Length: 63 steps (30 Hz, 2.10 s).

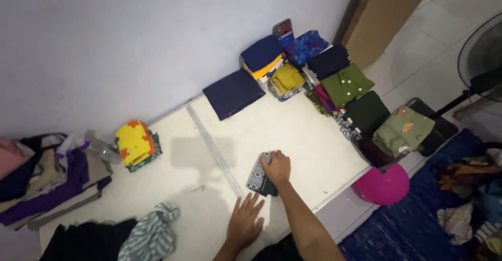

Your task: The person folds a dark green patterned cloth, a beige shirt, and a striped shirt on a white table, then places each folded item into a growing stack of folded clothes.

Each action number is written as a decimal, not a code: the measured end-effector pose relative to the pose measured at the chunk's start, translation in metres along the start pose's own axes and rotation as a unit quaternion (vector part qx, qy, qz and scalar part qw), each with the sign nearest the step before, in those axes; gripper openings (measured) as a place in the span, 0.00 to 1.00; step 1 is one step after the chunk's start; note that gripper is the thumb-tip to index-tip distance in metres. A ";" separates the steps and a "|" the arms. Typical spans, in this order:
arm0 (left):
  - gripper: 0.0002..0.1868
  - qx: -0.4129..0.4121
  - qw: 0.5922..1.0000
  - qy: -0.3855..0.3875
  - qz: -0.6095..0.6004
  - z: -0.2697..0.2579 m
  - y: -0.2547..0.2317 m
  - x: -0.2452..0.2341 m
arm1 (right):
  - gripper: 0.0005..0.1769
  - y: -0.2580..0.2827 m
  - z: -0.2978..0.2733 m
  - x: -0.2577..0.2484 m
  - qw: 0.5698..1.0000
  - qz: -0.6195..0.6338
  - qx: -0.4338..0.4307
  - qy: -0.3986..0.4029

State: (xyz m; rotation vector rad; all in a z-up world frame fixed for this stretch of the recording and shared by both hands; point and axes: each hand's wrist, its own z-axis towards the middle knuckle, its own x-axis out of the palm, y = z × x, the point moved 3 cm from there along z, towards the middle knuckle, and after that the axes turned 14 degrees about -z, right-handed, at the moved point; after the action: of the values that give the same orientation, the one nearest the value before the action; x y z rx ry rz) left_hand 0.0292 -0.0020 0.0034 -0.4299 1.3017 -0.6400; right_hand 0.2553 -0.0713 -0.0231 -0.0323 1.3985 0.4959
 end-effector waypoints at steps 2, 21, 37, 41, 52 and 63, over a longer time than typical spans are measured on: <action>0.29 -0.004 1.000 -0.002 -0.001 0.001 0.002 0.002 | 0.28 0.000 0.001 -0.004 0.999 0.008 -0.006 -0.031; 0.27 -0.025 0.998 0.014 -0.058 0.002 0.004 -0.002 | 0.25 0.001 0.000 -0.002 0.999 0.030 0.016 0.012; 0.30 -0.003 0.999 0.034 -0.033 -0.007 0.049 0.048 | 0.22 0.010 0.004 -0.027 0.997 0.026 0.038 0.059; 0.30 -0.056 0.993 0.097 -0.036 -0.002 0.044 0.043 | 0.20 0.008 0.004 -0.026 0.999 0.048 0.024 0.005; 0.28 -0.029 0.998 -0.007 -0.055 0.000 0.020 0.020 | 0.24 0.001 0.005 -0.013 0.999 0.045 0.012 -0.008; 0.32 -0.044 0.997 -0.007 0.057 -0.011 0.048 0.062 | 0.28 -0.026 -0.010 -0.020 0.979 0.136 0.072 0.136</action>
State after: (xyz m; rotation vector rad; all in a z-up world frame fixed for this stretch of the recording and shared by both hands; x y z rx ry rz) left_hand 0.0363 -0.0057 -0.0753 -0.4280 1.3352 -0.4853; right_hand 0.2535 -0.1039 -0.0131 0.2194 1.7153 0.6316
